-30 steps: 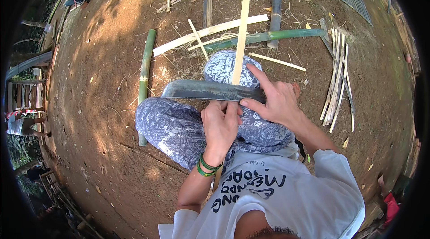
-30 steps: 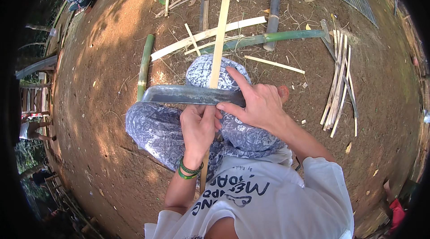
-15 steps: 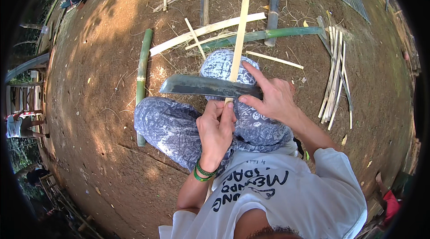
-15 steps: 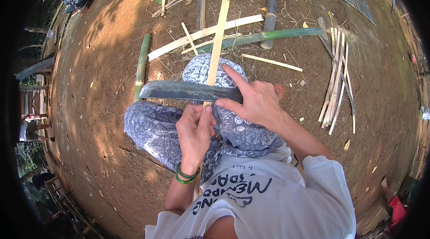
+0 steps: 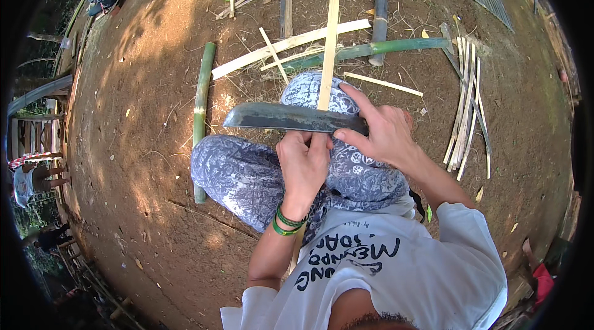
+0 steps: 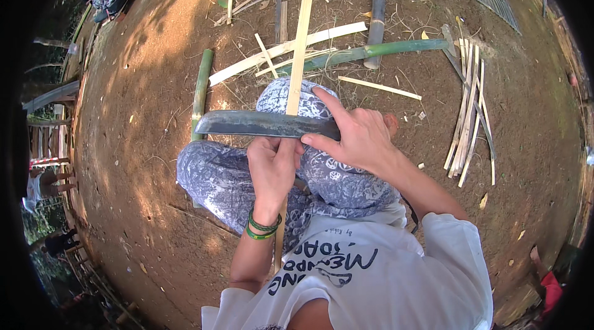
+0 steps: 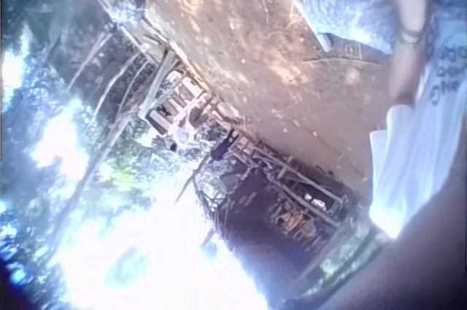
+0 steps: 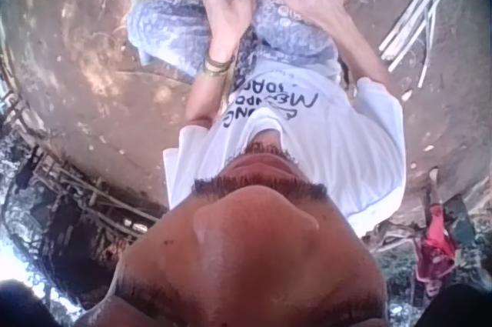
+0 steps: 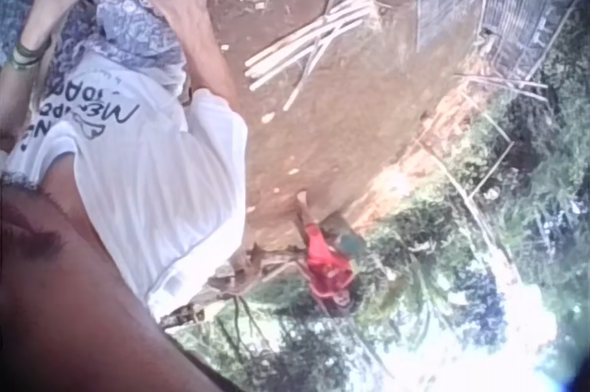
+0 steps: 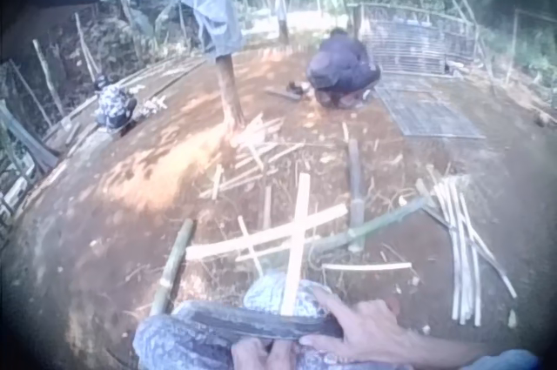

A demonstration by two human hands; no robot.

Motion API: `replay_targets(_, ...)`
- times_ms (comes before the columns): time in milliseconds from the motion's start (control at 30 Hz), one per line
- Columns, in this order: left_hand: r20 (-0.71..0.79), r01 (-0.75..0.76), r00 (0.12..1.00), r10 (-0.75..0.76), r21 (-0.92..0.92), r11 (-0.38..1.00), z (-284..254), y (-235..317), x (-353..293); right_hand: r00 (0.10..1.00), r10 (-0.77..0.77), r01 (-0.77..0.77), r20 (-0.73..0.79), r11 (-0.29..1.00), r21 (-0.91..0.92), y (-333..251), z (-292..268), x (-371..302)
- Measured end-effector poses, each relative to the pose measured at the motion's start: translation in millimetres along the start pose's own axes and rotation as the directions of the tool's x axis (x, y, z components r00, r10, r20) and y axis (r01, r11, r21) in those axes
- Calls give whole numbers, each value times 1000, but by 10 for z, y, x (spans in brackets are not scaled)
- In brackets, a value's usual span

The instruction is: The person sits on the ground and uses a machete to split long bamboo strips into thinner slats. They hold the bamboo against a support structure and repeatedly strike it with the machete to separate the material.

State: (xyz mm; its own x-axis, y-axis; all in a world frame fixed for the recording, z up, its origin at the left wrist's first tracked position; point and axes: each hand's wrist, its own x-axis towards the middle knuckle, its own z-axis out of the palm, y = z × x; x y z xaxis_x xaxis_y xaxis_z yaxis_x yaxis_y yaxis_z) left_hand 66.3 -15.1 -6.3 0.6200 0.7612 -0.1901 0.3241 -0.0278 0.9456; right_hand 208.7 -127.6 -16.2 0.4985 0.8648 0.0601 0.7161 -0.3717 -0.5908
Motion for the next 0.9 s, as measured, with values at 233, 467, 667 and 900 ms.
replay_targets(233,-17,7,1000,-7,-10,1000,-12,-37,-29,1000,-18,19,18,999,-38,-4,12,17)
replay_targets(467,7,41,999,-40,-51,998,-48,-68,-140,998,-47,45,-29,998,-45,17,108,-60)
replay_targets(667,26,67,998,-65,-66,996,-165,-126,-379,999,-28,24,-47,997,-70,39,117,-99)
replay_targets(900,15,43,999,-42,-38,998,-272,-243,-555,1000,-6,6,1,981,-196,-42,62,-132)
